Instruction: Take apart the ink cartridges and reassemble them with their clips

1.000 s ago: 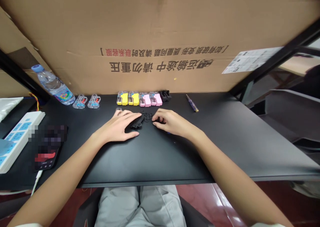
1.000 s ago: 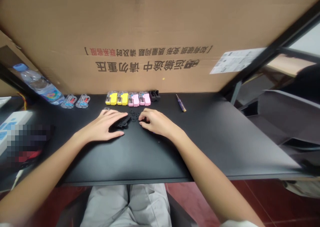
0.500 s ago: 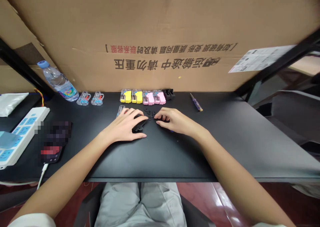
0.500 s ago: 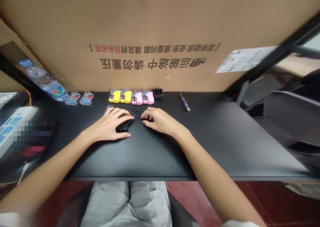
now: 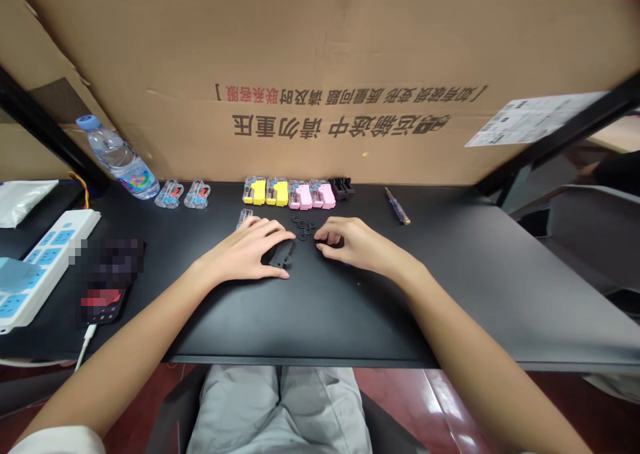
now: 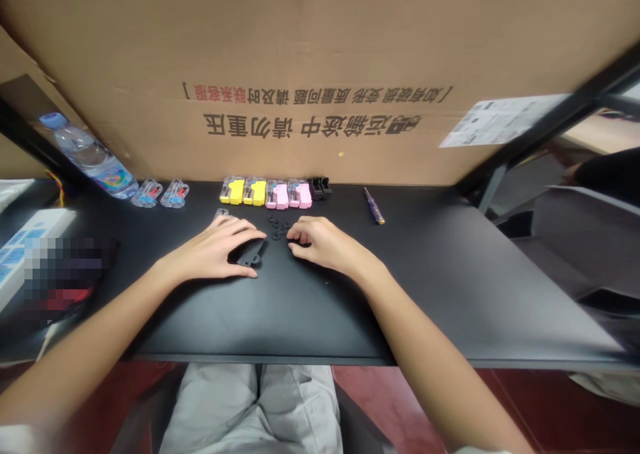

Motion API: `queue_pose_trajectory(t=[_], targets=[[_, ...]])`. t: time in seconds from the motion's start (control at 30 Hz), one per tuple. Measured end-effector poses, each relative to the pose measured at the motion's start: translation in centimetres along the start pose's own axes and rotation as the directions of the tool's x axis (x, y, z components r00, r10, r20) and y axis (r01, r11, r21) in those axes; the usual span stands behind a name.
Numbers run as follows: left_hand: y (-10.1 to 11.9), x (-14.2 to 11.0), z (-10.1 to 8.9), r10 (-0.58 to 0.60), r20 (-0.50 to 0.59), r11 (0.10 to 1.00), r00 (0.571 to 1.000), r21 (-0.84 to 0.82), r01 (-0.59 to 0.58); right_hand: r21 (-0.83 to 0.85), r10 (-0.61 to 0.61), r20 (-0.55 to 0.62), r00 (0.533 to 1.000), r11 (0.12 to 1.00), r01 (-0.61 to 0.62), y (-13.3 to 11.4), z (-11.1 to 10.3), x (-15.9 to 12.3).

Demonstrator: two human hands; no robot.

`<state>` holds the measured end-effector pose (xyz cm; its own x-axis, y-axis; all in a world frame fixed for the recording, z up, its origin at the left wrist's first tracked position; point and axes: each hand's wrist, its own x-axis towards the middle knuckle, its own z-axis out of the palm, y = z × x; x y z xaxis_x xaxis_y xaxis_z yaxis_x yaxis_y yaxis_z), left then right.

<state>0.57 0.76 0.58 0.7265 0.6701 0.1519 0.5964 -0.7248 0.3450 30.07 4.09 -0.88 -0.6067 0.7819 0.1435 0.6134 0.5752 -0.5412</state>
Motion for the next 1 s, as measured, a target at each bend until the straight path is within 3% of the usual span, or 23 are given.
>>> queue_pose_trajectory(t=[0.2,0.3,0.47,0.8,1.0], targets=[[0.1,0.1,0.3,0.005,-0.118,0.996,0.993,0.088,0.005,-0.002,-0.014,-0.034,0.999,1.000,0.014,-0.3,0.0,0.0],[0.2,0.1,0.2,0.013,-0.188,0.991,0.982,0.131,0.012,0.198,0.034,-0.105,0.994,0.980,-0.013,-1.2,0.4,0.1],[0.3,0.1,0.0,0.039,-0.333,0.978,0.942,0.206,0.032,0.636,0.137,-0.113,0.984,0.771,-0.034,-3.8,1.8,0.2],[0.3,0.2,-0.2,0.130,-0.491,0.945,0.862,0.325,0.043,0.896,0.309,-0.052,0.950,0.434,-0.092,-4.1,4.1,0.8],[0.4,0.2,-0.2,0.141,-0.493,0.938,0.858,0.345,0.044,0.860,0.242,0.037,0.970,0.487,-0.155,-4.7,3.8,0.8]])
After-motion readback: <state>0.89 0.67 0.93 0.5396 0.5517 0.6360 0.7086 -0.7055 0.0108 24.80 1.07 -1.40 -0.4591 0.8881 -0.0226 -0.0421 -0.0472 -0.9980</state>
